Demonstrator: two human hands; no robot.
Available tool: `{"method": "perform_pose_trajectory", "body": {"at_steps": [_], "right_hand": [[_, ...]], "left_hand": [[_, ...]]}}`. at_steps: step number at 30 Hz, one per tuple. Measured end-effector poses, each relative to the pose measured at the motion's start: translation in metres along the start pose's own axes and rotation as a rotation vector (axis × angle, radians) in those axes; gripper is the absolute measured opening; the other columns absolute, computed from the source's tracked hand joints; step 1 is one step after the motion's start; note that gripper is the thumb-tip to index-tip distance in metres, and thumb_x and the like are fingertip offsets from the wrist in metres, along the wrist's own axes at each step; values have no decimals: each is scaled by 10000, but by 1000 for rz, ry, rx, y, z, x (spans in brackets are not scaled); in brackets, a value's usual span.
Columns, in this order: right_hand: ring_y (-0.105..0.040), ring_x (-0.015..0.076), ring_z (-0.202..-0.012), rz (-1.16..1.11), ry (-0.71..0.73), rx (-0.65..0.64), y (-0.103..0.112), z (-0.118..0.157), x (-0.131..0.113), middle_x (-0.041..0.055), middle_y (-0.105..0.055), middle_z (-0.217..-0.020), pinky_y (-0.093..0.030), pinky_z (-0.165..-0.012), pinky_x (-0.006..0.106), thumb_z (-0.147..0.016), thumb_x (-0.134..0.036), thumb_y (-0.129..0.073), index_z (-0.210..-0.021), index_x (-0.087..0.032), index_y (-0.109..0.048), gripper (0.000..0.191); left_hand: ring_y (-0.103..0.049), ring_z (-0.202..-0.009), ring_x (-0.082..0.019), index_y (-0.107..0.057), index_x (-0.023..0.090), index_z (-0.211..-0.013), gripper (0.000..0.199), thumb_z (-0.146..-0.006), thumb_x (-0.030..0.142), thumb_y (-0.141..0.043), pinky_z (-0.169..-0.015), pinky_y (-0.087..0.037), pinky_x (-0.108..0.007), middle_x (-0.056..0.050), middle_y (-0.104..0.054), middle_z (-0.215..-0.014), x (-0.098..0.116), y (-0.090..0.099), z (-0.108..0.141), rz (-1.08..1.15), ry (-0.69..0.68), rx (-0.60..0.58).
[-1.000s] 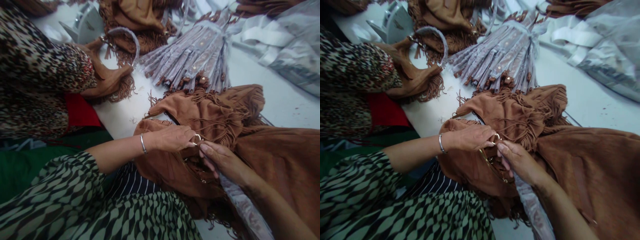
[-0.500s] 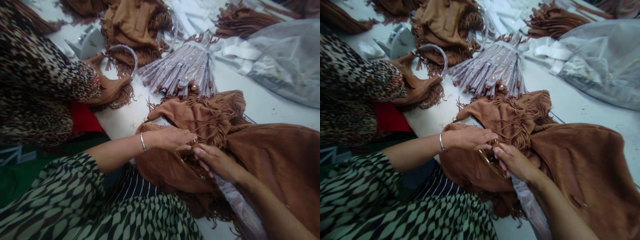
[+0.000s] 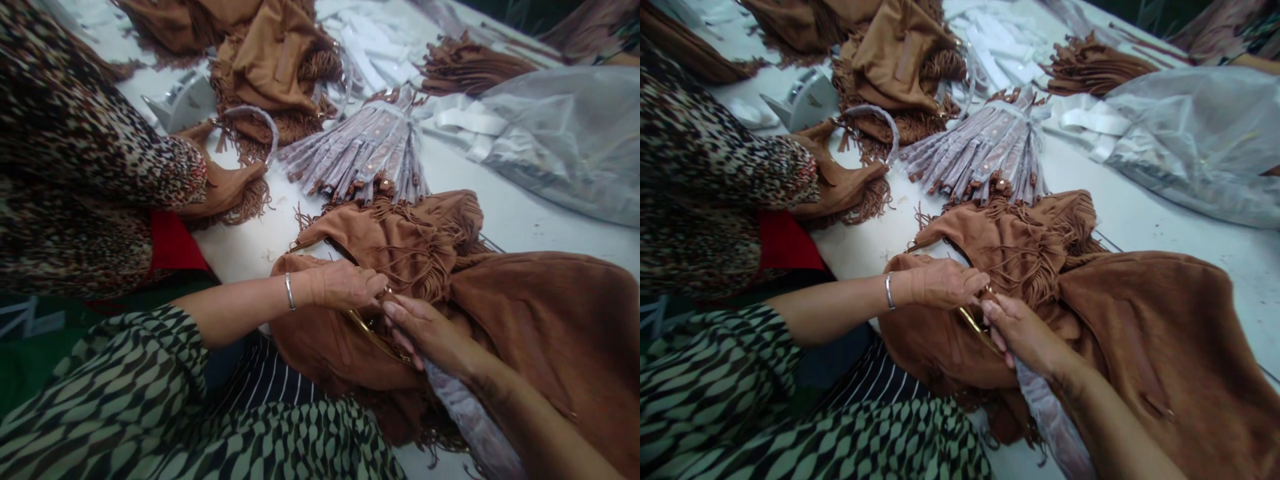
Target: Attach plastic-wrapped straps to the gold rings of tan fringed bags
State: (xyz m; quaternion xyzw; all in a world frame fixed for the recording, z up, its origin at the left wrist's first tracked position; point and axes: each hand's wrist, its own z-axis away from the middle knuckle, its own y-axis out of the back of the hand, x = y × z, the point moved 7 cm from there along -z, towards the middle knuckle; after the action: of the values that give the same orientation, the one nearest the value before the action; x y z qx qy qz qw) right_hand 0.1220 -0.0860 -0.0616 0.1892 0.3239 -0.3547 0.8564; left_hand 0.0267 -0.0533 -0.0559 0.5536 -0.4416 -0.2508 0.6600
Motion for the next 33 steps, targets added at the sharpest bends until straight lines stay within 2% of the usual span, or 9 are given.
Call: {"method": "perform_pose_trajectory", "body": {"at_steps": [4,7,11,16,21,25,28,31,33], "right_hand": [[-371,63,-302,-19,-2,168,-8,1,10,-87,-421,-460,-288,-294,154,-883,-530,-355,-757,-205,-401,352],[-360,59,-310,-22,-1,58,-8,4,20,-87,-415,-463,-290,-303,157,-873,-575,-371,-755,-198,-416,397],[-377,56,-322,16,25,-85,9,10,14,-83,-418,-461,-280,-326,153,-865,-598,-405,-778,-182,-453,428],[-379,61,-330,31,49,-74,16,8,-2,-80,-426,-472,-317,-323,161,-854,-614,-419,-796,-190,-440,429],[-379,54,-326,-32,32,-124,14,7,-6,-87,-430,-477,-322,-323,155,-853,-570,-448,-856,-185,-457,385],[-528,114,-523,60,37,-109,65,19,-28,-19,-584,-671,-457,-429,218,-639,-298,-748,-896,-192,-583,323],[-577,144,-621,306,75,50,121,29,-56,4,-637,-686,-478,-500,216,-498,-101,-772,-733,-170,-667,266],[-523,79,-505,351,121,299,160,30,-81,-51,-580,-566,-388,-461,164,-559,-66,-706,-810,-117,-668,259],[-533,62,-533,253,185,440,170,25,-87,-64,-588,-607,-380,-510,154,-623,-45,-658,-927,-103,-641,310]], "left_hand": [[-646,-784,-223,-472,105,-1037,344,-954,413,-344,-592,-473,-307,-109,-633,-893,-3,-6,3,50,54,25],[-630,-795,-201,-504,121,-994,295,-936,395,-412,-632,-469,-295,-89,-627,-883,4,-6,3,139,-20,49],[-609,-812,-193,-521,108,-981,266,-930,355,-438,-693,-472,-298,-89,-614,-877,7,-1,1,185,-30,45],[-598,-882,-214,-514,83,-1048,356,-967,368,-316,-774,-472,-333,-128,-615,-944,1,7,-2,98,56,61],[-580,-877,-192,-508,103,-1061,311,-958,354,-356,-779,-461,-314,-107,-610,-975,-4,12,-8,192,54,52],[-543,-832,-159,-515,132,-990,296,-957,350,-317,-773,-440,-303,-67,-592,-950,-39,25,-16,367,217,151],[-504,-793,-140,-526,133,-868,286,-939,316,-318,-772,-422,-291,-41,-571,-867,-66,30,-26,411,278,183],[-489,-785,-143,-531,130,-810,313,-931,321,-315,-779,-421,-299,-37,-558,-821,-79,21,-41,389,318,157],[-506,-852,-166,-545,119,-867,317,-933,320,-310,-838,-423,-342,-63,-574,-878,-84,12,-45,370,391,198]]}}
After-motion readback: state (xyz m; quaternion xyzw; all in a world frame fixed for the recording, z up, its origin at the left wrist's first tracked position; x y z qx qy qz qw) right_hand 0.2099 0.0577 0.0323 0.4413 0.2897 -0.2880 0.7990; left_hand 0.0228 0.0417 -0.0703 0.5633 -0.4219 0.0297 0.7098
